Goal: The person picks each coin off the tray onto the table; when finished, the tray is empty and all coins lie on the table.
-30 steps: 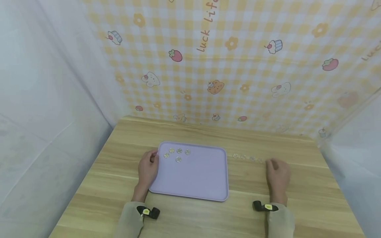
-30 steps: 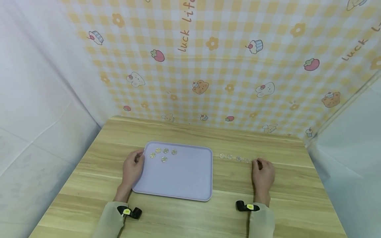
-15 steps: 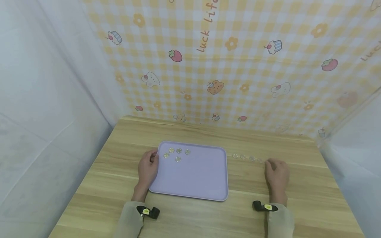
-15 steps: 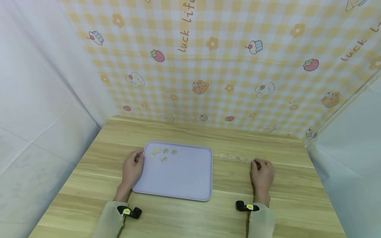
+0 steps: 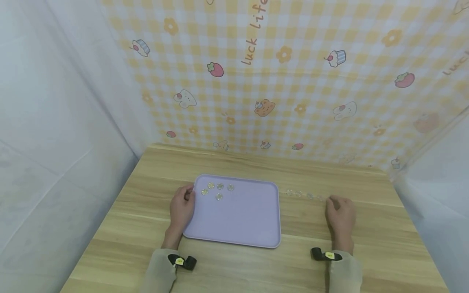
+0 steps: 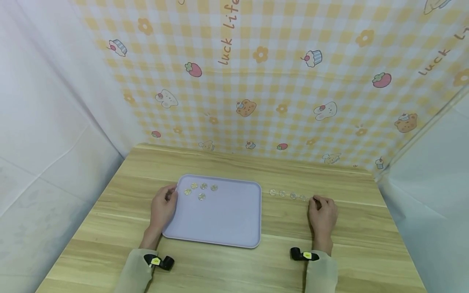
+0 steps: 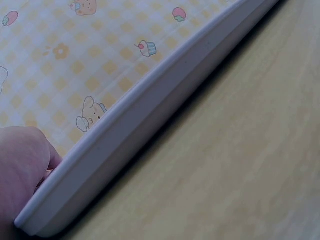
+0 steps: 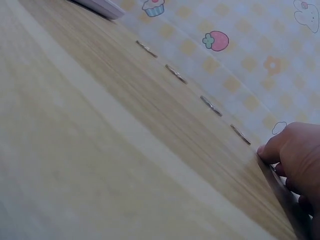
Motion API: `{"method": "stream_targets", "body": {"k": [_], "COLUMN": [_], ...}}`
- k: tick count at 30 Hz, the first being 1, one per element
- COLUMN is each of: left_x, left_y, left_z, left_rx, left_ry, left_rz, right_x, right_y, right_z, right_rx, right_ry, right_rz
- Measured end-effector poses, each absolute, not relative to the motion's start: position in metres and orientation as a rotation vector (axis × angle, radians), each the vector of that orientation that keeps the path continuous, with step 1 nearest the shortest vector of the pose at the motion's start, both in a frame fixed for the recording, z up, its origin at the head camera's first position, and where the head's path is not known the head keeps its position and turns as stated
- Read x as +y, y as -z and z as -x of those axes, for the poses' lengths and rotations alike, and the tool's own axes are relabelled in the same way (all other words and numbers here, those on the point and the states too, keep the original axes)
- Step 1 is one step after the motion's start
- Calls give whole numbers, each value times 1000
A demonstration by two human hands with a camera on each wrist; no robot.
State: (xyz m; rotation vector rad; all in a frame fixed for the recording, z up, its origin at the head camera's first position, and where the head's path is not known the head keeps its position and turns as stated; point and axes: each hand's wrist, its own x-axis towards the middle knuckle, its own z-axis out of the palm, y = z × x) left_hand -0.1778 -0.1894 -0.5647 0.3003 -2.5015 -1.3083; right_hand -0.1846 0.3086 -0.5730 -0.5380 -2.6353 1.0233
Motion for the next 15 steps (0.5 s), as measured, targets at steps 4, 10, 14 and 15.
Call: {"method": "stream_targets", "body": {"k": [4, 10, 14, 15], "left_x": [-190, -190, -190, -190], "left_y": [566, 567, 568, 568], "left_z": [178, 179, 179, 179], "left_rx": [-2500, -2505, -2510, -2511], "left_ry": [1312, 1307, 1303, 1302], "left_rz": [-299, -300, -304, -304], "right_x": [309, 311, 310, 310], "right_y": [574, 574, 572, 571], "right_z": [185, 185, 184, 184], "right_rx": [-2617, -2534, -2484, -2479], "right_ry": [-1038, -1148, -1241, -1249], "right_rz": [538, 570, 620, 623]}}
